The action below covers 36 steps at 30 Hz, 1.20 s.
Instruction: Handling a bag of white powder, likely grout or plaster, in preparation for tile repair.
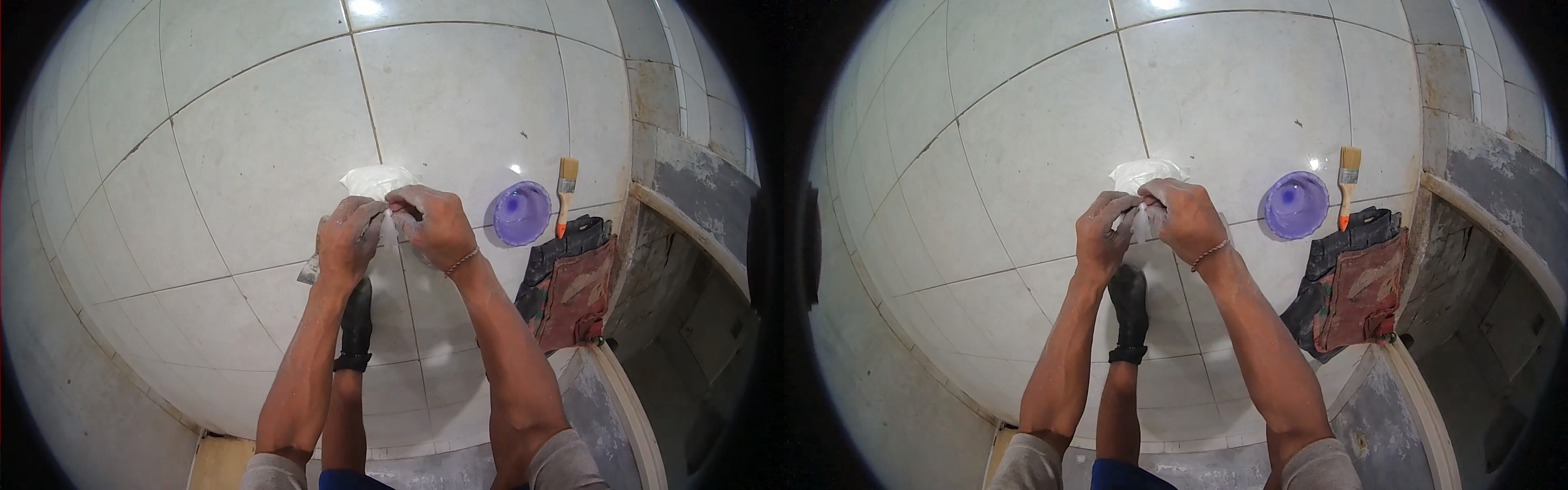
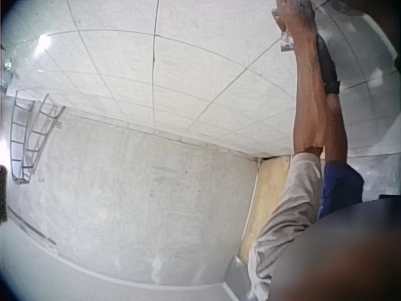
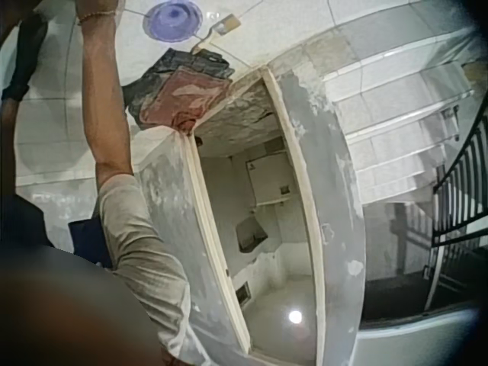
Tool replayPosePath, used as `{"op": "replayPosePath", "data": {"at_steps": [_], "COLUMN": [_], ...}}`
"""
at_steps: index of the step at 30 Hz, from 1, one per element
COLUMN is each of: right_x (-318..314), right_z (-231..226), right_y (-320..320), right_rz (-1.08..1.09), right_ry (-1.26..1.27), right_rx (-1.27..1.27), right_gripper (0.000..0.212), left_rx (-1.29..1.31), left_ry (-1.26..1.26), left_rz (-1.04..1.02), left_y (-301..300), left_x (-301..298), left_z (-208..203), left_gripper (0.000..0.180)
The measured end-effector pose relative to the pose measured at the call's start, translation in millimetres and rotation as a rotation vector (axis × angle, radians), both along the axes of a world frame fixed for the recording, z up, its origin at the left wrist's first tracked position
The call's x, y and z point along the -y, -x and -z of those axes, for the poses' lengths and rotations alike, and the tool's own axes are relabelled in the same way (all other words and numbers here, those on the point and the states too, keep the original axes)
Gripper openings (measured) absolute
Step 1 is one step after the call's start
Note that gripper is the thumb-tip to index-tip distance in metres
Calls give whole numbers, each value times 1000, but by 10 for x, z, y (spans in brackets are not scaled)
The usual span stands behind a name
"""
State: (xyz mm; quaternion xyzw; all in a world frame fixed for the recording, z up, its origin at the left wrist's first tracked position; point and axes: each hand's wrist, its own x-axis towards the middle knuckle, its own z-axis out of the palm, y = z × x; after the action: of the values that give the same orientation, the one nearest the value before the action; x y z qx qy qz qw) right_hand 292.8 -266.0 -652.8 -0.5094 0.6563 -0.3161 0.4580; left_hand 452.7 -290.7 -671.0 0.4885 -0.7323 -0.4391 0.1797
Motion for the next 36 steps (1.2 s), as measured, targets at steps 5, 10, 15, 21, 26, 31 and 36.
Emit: {"op": "replayPosePath", "data": {"at_steps": [5, 10, 15, 21, 26, 31, 36], "right_x": [-57, -6, 140, 65, 64, 99, 176], "right_z": [130, 218, 178, 182, 138, 109, 142], "right_y": [-133, -135, -17, -34, -6, 47, 16], "right_rz": [-45, -113, -94, 112, 210, 254, 236], "right_ry": [207, 292, 107, -21, -161, -151, -120], "right_rx": [-182, -276, -92, 113, 277, 261, 103], "right_gripper": [16, 21, 21, 21, 23, 30, 30], "left_rx": [-60, -88, -99, -51, -84, -143, -153], "left_ry": [-73, -178, -187, -169, -373, -340, -564], "left_rz": [-45, -90, -107, -162, -326, -347, -327], "left_y": [-4, -6, 54, 87, 198, 261, 205], "left_x": [61, 126, 202, 116, 97, 173, 372], "left_z": [-49, 1, -31, 28, -11, 55, 51], "left_gripper": [21, 22, 19, 22, 28, 28, 19]}}
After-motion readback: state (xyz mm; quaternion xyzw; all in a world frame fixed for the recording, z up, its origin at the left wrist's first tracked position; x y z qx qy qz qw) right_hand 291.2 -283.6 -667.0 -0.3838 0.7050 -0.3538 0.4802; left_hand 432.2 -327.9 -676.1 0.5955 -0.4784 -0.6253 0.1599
